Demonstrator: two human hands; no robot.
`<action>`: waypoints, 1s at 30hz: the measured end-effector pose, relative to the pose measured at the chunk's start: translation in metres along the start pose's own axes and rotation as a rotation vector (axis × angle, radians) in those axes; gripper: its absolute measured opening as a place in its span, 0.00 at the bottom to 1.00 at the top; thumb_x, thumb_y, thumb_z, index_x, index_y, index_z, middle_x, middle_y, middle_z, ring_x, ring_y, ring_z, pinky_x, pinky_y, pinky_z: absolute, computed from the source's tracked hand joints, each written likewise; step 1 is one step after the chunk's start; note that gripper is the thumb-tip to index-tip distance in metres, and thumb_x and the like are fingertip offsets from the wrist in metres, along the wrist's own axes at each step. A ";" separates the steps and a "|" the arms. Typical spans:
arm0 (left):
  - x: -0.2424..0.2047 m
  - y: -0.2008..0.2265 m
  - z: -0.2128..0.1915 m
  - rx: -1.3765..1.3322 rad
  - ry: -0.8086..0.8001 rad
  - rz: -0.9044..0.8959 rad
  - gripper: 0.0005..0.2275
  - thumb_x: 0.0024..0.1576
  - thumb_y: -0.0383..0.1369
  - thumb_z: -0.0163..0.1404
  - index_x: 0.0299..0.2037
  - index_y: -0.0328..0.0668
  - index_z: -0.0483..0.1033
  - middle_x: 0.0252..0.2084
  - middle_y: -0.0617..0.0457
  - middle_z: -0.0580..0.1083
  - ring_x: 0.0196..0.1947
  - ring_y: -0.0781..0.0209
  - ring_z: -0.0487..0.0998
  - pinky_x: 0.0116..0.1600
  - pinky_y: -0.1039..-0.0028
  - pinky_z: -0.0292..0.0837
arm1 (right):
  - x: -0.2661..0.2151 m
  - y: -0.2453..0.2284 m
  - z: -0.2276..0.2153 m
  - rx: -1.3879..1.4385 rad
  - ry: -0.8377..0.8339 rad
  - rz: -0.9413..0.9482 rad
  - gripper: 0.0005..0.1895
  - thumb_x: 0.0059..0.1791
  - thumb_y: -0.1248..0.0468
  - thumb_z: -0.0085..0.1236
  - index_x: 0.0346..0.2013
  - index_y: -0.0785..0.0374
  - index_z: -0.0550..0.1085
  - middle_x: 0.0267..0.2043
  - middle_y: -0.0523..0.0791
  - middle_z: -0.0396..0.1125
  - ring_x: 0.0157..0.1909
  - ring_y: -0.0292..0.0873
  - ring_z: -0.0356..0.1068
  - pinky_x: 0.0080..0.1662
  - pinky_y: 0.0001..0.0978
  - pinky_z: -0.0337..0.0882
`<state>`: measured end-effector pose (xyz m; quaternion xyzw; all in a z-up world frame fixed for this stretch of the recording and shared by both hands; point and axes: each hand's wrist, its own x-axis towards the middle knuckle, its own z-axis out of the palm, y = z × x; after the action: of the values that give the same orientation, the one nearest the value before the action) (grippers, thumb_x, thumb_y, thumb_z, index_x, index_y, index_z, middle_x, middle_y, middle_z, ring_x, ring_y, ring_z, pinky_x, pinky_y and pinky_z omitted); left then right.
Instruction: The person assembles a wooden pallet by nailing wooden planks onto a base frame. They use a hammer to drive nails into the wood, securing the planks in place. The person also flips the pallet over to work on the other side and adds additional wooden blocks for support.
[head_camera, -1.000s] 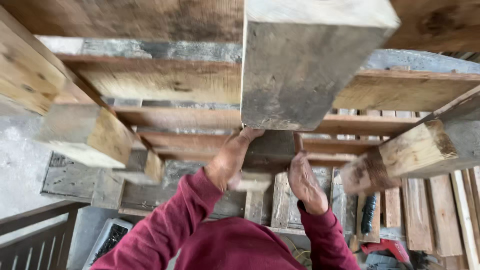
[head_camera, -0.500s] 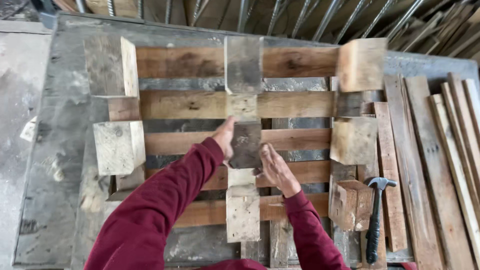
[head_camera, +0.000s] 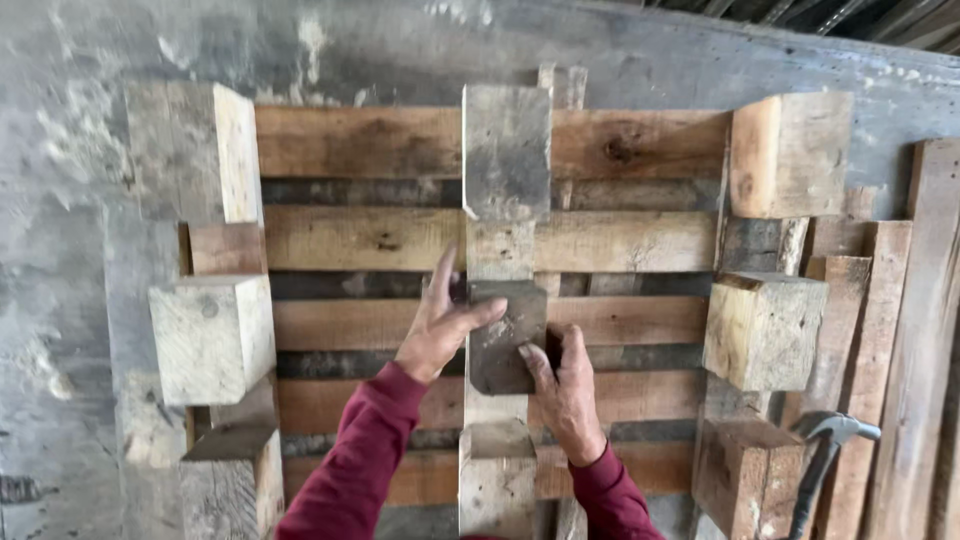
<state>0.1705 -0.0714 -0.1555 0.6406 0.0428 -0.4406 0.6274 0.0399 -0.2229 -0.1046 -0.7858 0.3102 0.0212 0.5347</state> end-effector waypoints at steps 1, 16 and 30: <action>0.001 0.003 0.006 0.121 0.079 0.157 0.38 0.52 0.47 0.62 0.68 0.40 0.58 0.69 0.34 0.61 0.64 0.40 0.69 0.56 0.57 0.73 | 0.005 0.000 0.002 -0.036 -0.012 0.057 0.21 0.54 0.61 0.57 0.56 0.70 0.65 0.45 0.54 0.70 0.44 0.45 0.72 0.44 0.37 0.75; -0.136 0.031 -0.197 1.289 0.821 0.273 0.40 0.47 0.52 0.66 0.69 0.49 0.66 0.75 0.39 0.50 0.74 0.27 0.44 0.70 0.31 0.42 | -0.205 -0.050 0.072 -0.161 -0.422 -0.283 0.23 0.47 0.66 0.63 0.57 0.66 0.72 0.62 0.52 0.63 0.64 0.53 0.65 0.62 0.43 0.68; -0.110 0.044 -0.234 1.041 0.613 0.088 0.51 0.38 0.57 0.68 0.69 0.39 0.58 0.73 0.30 0.49 0.69 0.24 0.53 0.55 0.34 0.68 | -0.206 -0.023 0.059 -0.699 0.092 0.108 0.63 0.34 0.45 0.75 0.74 0.56 0.50 0.74 0.67 0.38 0.74 0.69 0.44 0.59 0.70 0.59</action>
<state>0.2499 0.1709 -0.0943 0.9623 -0.0260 -0.1728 0.2084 -0.0968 -0.0718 -0.0357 -0.9037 0.3491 0.1191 0.2174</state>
